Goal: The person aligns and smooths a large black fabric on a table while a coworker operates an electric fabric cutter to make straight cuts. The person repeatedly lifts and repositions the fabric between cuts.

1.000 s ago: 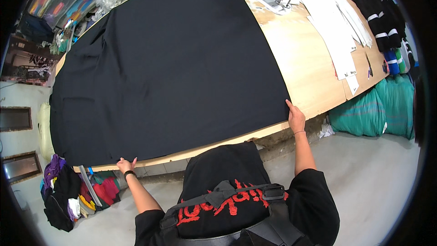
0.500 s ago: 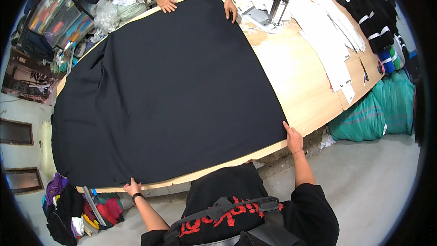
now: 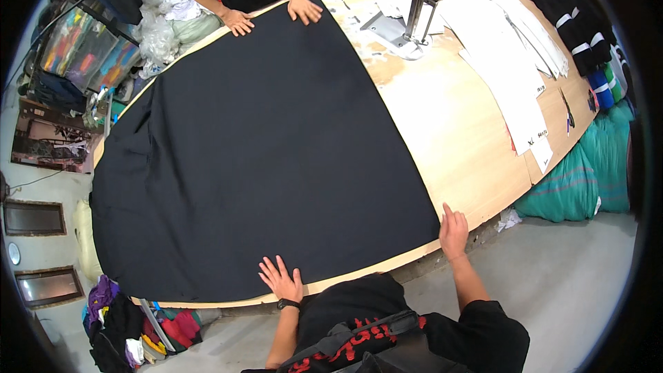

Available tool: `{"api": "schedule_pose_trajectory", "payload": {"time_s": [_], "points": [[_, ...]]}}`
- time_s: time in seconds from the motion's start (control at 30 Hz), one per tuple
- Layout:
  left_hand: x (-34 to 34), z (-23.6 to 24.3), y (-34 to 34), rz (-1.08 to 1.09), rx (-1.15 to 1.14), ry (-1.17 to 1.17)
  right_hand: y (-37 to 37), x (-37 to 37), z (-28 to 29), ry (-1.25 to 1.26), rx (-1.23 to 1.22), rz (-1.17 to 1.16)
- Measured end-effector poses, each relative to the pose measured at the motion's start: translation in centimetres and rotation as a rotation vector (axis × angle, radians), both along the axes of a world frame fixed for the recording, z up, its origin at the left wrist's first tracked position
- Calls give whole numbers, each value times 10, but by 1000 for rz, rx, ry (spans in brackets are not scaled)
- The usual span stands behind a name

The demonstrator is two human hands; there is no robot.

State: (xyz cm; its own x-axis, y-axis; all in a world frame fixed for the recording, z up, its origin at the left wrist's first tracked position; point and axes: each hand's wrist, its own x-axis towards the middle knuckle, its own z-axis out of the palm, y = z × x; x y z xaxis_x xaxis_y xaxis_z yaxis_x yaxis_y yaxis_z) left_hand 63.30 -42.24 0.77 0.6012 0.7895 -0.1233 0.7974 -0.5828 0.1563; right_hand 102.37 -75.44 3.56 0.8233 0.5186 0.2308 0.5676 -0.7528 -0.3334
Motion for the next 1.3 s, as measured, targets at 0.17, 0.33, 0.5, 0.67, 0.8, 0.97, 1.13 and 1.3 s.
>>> {"api": "schedule_pose_trajectory", "payload": {"time_s": [0.17, 0.33, 0.5, 0.67, 0.8, 0.97, 1.13, 1.3], "points": [[-3, -3, 1, 0, 4, 13, 158, 60, 4, 77, 255, 141], [0, 9, 2, -2, -50, -9, 220, 105, -19, 19, -283, 236], [3, 6, -1, 24, -15, -117, 216, 102, -22, 5, -289, 182], [-4, 6, -2, 52, -93, -275, 163, -16, -8, -97, -136, 360], [-39, 23, 8, -112, -516, -492, 62, -101, -25, -52, -247, 94], [-153, 48, 35, -73, -1361, -741, 14, -149, -21, 105, -496, -626], [-311, 57, 72, 429, -1170, -818, 182, -242, 1, -106, 31, 31], [-446, 90, 104, 610, -1057, -1013, 403, -443, 25, 183, 328, 774]]}}
